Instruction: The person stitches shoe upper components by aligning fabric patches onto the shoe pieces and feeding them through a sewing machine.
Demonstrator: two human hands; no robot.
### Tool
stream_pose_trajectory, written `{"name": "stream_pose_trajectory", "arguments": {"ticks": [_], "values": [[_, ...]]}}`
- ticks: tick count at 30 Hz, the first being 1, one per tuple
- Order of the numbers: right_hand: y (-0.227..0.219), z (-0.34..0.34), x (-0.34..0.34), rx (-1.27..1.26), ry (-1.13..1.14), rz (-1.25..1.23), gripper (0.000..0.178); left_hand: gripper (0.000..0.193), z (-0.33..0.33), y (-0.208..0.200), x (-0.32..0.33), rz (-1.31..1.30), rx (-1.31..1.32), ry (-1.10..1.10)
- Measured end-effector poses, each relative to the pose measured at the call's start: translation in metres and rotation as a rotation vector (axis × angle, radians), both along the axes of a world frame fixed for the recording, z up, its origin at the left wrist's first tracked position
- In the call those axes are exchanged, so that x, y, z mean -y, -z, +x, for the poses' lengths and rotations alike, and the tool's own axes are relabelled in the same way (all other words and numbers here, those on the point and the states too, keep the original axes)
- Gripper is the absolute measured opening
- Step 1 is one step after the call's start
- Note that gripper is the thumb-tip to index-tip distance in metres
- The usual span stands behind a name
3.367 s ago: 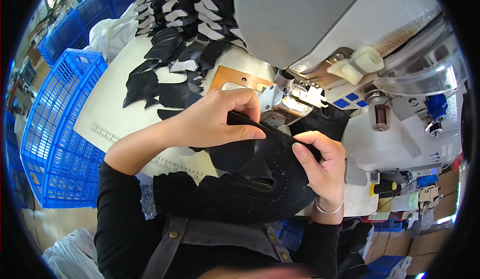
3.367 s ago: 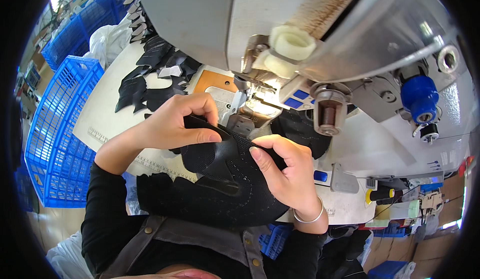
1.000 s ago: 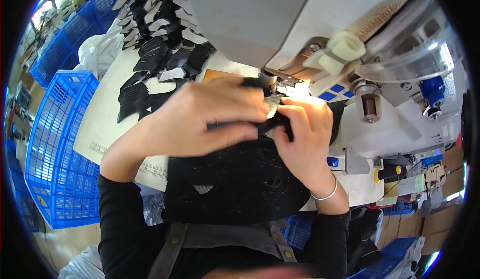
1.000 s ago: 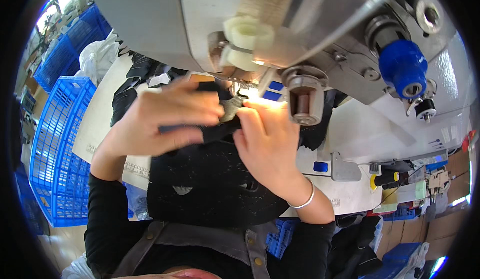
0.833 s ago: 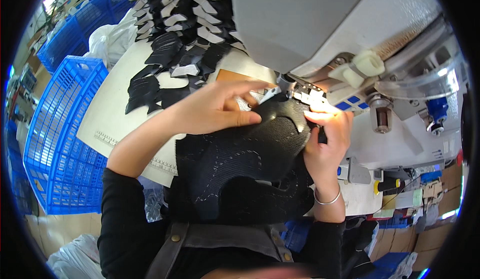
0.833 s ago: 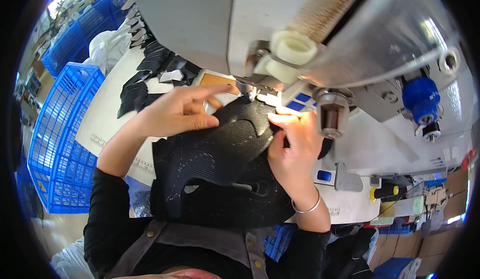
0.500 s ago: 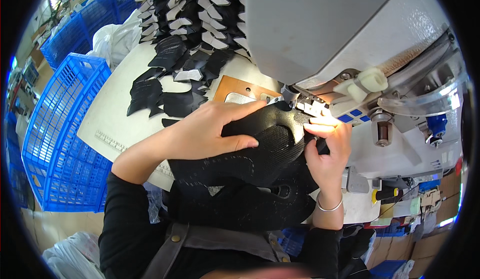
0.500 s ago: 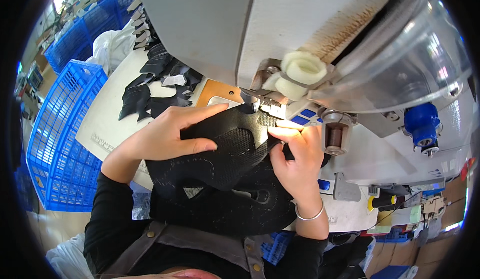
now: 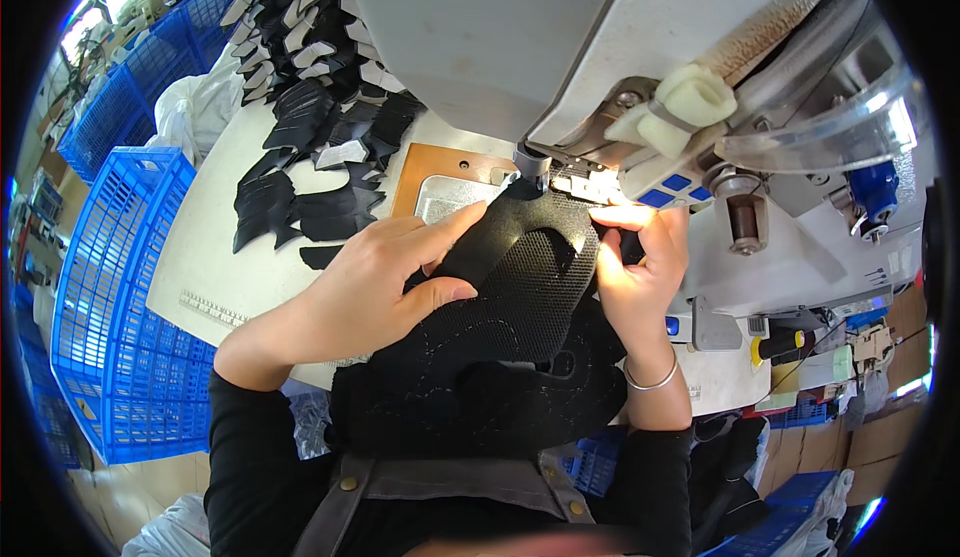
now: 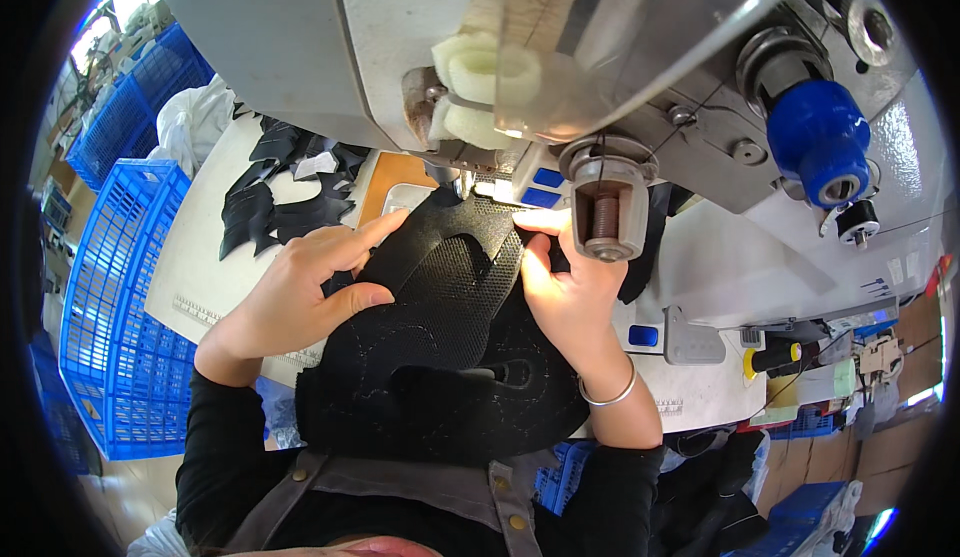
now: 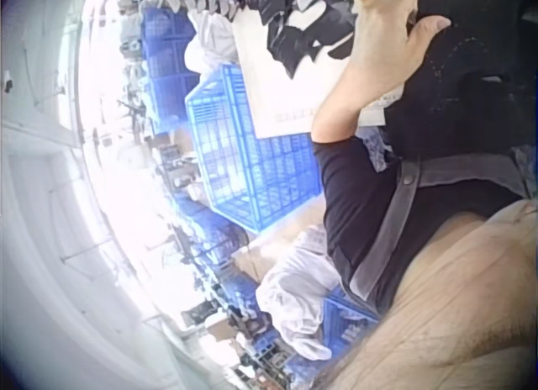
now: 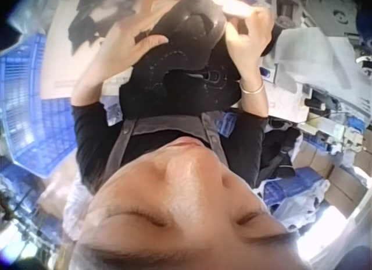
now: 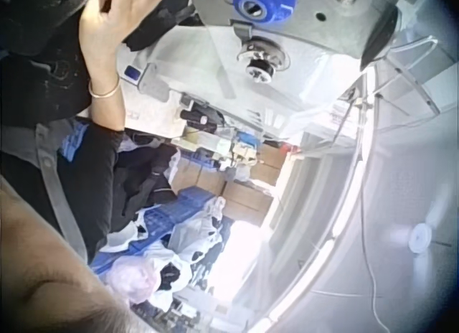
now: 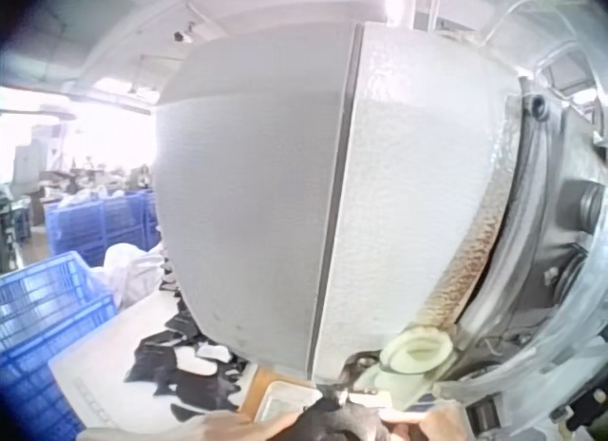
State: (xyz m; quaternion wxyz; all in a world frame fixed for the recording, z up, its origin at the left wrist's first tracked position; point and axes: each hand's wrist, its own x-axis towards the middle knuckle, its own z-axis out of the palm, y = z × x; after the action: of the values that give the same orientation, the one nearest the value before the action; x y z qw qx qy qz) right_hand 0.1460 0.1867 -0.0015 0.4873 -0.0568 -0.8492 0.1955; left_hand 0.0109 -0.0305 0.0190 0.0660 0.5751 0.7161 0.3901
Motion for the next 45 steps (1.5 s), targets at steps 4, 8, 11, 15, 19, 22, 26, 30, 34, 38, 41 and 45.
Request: {"name": "stream_pose_trajectory", "arguments": {"ticks": [4, 8, 11, 15, 19, 22, 26, 30, 34, 38, 41, 45], "values": [[-0.004, 0.001, -0.002, -0.06, -0.058, 0.139, 0.03, 0.064, 0.002, 0.001, 0.003, 0.01, -0.132, 0.004], [-0.005, 0.004, -0.001, -0.035, -0.047, 0.164, 0.029, 0.067, 0.003, 0.003, 0.003, 0.003, -0.064, -0.022], [-0.005, 0.001, -0.004, -0.056, -0.078, 0.21, 0.029, 0.068, 0.001, 0.003, 0.003, 0.012, -0.075, -0.006], [-0.005, -0.003, -0.007, -0.061, -0.069, 0.235, 0.031, 0.061, -0.011, 0.004, -0.001, 0.042, -0.15, -0.05], [-0.003, -0.003, -0.004, -0.028, -0.02, 0.289, 0.031, 0.045, -0.022, -0.001, -0.006, 0.144, -0.228, -0.142], [-0.001, -0.001, 0.001, -0.017, -0.012, 0.317, 0.031, 0.032, -0.019, -0.011, -0.01, 0.316, -0.445, -0.233], [-0.003, 0.0, 0.01, 0.007, 0.057, 0.499, 0.031, 0.05, 0.003, -0.015, -0.024, 0.315, -0.572, 0.067], [0.004, -0.004, 0.014, -0.049, 0.145, 0.693, 0.026, 0.05, 0.013, 0.011, -0.04, 0.278, -0.741, -0.014], [0.005, -0.009, 0.016, -0.066, 0.12, 0.737, 0.025, 0.039, 0.012, 0.015, -0.044, 0.366, -0.714, -0.041], [0.005, -0.015, 0.019, -0.124, 0.089, 0.812, 0.022, 0.037, 0.007, 0.014, -0.043, 0.357, -0.679, -0.038], [0.002, -0.016, 0.025, -0.103, 0.125, 0.872, 0.02, 0.034, 0.003, 0.014, -0.044, 0.378, -0.665, -0.06], [0.0, -0.017, 0.031, -0.046, 0.162, 0.969, 0.022, 0.03, -0.002, 0.014, -0.045, 0.394, -0.666, -0.078]]}}
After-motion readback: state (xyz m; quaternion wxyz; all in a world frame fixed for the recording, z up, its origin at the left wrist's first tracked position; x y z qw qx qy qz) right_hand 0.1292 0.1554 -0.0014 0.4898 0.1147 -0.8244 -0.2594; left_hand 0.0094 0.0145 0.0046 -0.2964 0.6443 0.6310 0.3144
